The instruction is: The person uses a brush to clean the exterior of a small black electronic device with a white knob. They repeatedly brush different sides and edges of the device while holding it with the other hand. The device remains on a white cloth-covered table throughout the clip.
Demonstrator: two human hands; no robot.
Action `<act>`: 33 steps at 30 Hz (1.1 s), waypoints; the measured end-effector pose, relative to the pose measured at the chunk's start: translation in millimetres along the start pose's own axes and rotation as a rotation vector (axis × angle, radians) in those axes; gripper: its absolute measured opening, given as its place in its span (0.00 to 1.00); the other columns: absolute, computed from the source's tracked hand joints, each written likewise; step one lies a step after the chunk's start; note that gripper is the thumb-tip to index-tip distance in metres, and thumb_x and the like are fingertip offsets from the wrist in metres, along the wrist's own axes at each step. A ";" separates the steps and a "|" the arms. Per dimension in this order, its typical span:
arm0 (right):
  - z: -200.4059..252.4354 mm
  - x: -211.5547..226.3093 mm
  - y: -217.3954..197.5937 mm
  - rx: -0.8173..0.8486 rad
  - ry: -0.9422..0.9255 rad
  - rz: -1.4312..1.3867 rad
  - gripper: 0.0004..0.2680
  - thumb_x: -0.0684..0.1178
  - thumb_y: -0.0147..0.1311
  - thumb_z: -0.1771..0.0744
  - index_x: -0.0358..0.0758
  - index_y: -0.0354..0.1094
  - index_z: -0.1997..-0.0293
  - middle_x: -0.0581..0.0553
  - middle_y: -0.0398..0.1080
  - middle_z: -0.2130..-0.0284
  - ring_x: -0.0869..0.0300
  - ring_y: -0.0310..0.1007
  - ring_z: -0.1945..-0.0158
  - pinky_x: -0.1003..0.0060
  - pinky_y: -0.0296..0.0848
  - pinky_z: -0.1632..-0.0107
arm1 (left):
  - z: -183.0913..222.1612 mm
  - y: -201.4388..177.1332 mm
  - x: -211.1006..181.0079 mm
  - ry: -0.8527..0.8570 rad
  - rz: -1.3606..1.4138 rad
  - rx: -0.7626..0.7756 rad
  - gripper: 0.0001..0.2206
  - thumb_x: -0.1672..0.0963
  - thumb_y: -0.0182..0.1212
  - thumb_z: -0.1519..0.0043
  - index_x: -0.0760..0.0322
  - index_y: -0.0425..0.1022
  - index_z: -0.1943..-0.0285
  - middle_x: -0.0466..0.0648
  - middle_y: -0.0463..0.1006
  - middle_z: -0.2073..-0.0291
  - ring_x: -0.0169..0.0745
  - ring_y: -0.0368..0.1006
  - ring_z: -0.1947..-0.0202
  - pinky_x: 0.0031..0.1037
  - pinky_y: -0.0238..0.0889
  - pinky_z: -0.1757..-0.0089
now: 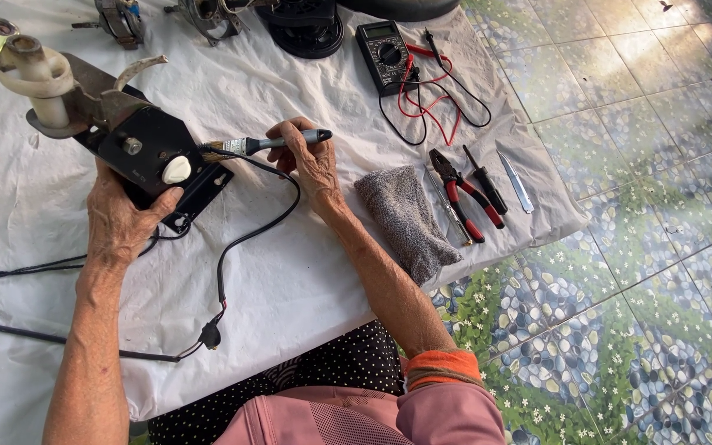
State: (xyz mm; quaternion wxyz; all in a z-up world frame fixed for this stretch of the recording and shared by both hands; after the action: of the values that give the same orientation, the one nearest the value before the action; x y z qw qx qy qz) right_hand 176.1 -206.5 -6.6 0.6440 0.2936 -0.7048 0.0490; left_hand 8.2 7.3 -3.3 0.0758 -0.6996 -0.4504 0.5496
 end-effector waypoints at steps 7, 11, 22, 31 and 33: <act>1.6 2.0 0.5 0.011 -0.004 -0.009 0.13 0.56 0.52 0.31 0.34 0.72 0.64 0.41 0.73 0.78 0.63 0.68 0.81 0.72 0.69 0.77 | -1.1 -1.4 -4.4 -0.034 -0.017 0.005 0.37 0.52 0.69 0.42 0.69 0.53 0.26 0.67 0.74 0.44 0.75 0.71 0.50 0.56 0.65 0.52; 2.2 3.1 1.1 0.003 0.003 -0.006 0.13 0.56 0.52 0.31 0.34 0.72 0.64 0.41 0.73 0.79 0.62 0.68 0.81 0.72 0.69 0.77 | -0.8 -4.0 -13.9 -0.040 0.016 0.015 0.36 0.54 0.68 0.42 0.68 0.53 0.27 0.66 0.72 0.43 0.72 0.71 0.49 0.54 0.66 0.51; 2.0 1.1 0.6 0.006 0.005 0.007 0.13 0.55 0.52 0.31 0.34 0.72 0.64 0.41 0.73 0.79 0.63 0.68 0.81 0.71 0.69 0.77 | -0.3 -2.8 -8.8 -0.022 0.014 0.013 0.37 0.54 0.69 0.41 0.69 0.52 0.26 0.68 0.72 0.43 0.74 0.71 0.49 0.54 0.65 0.50; -9.3 -17.3 -12.7 -0.061 -0.043 0.043 0.12 0.56 0.52 0.30 0.37 0.74 0.59 0.37 0.74 0.79 0.61 0.74 0.77 0.70 0.78 0.73 | 1.4 5.5 12.9 -0.044 0.024 -0.067 0.32 0.51 0.75 0.42 0.68 0.61 0.35 0.67 0.74 0.50 0.75 0.72 0.46 0.59 0.69 0.51; -10.8 -0.6 -15.5 -0.175 -0.027 -0.035 0.12 0.57 0.51 0.31 0.38 0.73 0.60 0.37 0.72 0.80 0.61 0.72 0.79 0.70 0.77 0.75 | -0.7 10.8 28.1 0.029 0.094 -0.092 0.33 0.54 0.77 0.47 0.69 0.62 0.37 0.69 0.74 0.52 0.77 0.72 0.46 0.57 0.69 0.51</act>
State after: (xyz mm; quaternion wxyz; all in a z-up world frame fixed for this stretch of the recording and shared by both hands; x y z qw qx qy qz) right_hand 193.0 -214.2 -10.1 0.6583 0.2491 -0.7098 -0.0280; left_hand 14.4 21.3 -29.2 0.0243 -0.7306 -0.4407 0.5210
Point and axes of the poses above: each hand's wrist, its own z-axis away from the middle knuckle, its own y-axis out of the palm, x = y × z, the point moved 1 cm from there along -z, towards the middle knuckle
